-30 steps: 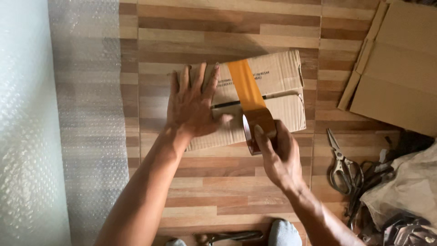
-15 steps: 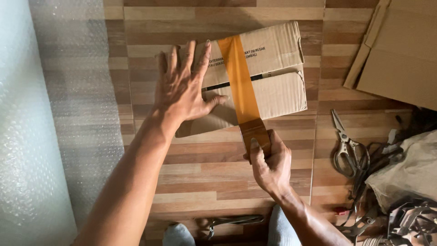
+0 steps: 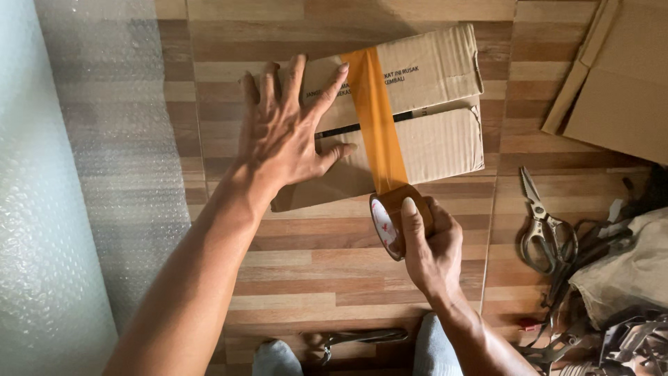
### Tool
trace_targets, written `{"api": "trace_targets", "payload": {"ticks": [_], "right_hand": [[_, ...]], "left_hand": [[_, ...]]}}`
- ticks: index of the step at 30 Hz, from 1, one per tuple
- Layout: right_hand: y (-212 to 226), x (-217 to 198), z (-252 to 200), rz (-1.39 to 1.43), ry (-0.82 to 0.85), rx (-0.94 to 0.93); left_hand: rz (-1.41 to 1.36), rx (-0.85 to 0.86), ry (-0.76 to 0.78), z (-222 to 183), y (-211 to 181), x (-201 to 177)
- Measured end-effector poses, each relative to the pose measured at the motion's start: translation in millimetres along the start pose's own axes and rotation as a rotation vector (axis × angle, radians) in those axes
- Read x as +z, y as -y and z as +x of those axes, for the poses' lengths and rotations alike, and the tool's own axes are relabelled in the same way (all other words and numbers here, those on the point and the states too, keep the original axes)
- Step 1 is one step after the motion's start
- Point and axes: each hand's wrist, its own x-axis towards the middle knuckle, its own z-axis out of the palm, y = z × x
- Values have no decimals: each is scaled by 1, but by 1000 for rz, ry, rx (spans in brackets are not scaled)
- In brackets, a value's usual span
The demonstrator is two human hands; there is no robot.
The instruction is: The person tapes a cardboard box by applying brown packing tape across the seams and then wrapping red fragile tape around the box multiple times, cutting both with scissors.
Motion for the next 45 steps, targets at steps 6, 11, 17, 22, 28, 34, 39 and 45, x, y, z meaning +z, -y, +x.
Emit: {"api": "trace_targets", "payload": {"ticks": [6, 11, 17, 22, 28, 34, 39, 45], "right_hand": [[10, -1, 5, 5, 208, 107], [8, 6, 6, 56, 156, 67], [1, 8, 4, 123, 127, 32], [-14, 7, 8, -40, 115, -144], [-41, 11, 15, 67, 125, -473], [-48, 9, 13, 200, 160, -374], [-46, 9, 15, 185, 172, -382], [-54, 9, 17, 184, 150, -419]], "left_hand": [[-19, 180, -194, 0, -4, 9], [-75, 277, -262, 6, -6, 13], [-257, 94, -190, 19, -18, -1], [-120, 181, -61, 30, -19, -8], [-106, 222, 23, 25, -18, -3], [-100, 224, 8, 28, -20, 0], [-81, 224, -14, 24, -23, -6], [-161, 175, -33, 19, -32, -2]]}}
